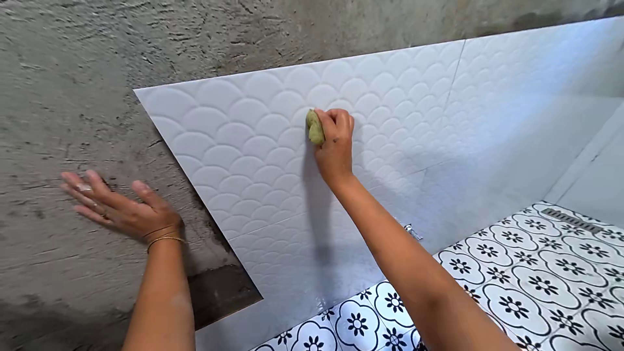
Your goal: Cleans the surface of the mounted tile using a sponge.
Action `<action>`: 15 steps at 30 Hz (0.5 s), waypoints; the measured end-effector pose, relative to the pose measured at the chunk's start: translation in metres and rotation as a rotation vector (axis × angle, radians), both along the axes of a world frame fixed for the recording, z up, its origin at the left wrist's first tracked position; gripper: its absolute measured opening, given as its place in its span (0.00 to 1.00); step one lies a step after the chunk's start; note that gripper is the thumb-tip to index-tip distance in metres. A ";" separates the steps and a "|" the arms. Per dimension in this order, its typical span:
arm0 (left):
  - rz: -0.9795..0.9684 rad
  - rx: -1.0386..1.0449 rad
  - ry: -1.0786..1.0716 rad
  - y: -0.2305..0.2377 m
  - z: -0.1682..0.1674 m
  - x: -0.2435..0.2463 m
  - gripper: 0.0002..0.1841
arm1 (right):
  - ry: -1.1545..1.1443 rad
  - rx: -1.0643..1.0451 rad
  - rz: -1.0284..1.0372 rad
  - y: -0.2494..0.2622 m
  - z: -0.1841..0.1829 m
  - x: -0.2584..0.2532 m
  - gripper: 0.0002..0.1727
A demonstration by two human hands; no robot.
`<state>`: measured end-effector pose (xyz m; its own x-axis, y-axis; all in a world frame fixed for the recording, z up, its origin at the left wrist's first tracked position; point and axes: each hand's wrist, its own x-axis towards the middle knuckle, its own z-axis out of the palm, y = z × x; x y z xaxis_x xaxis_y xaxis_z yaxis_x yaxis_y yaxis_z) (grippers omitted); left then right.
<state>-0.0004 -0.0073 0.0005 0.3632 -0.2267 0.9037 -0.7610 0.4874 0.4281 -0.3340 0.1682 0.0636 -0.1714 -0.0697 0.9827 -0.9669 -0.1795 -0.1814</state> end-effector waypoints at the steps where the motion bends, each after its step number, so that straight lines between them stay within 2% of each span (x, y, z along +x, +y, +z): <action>1: 0.002 -0.005 0.000 0.000 0.000 0.000 0.39 | -0.011 -0.002 -0.006 0.000 0.001 0.001 0.23; 12: 0.004 -0.016 -0.033 0.001 0.000 0.002 0.39 | 0.064 0.016 0.020 -0.001 0.002 0.004 0.19; 15: 0.006 -0.029 -0.036 -0.002 -0.001 0.003 0.39 | 0.018 0.023 -0.012 0.004 0.009 -0.006 0.20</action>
<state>0.0025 -0.0097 -0.0004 0.3318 -0.1985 0.9223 -0.7784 0.4947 0.3865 -0.3401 0.1727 0.0726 -0.1551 -0.0904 0.9838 -0.9721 -0.1635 -0.1683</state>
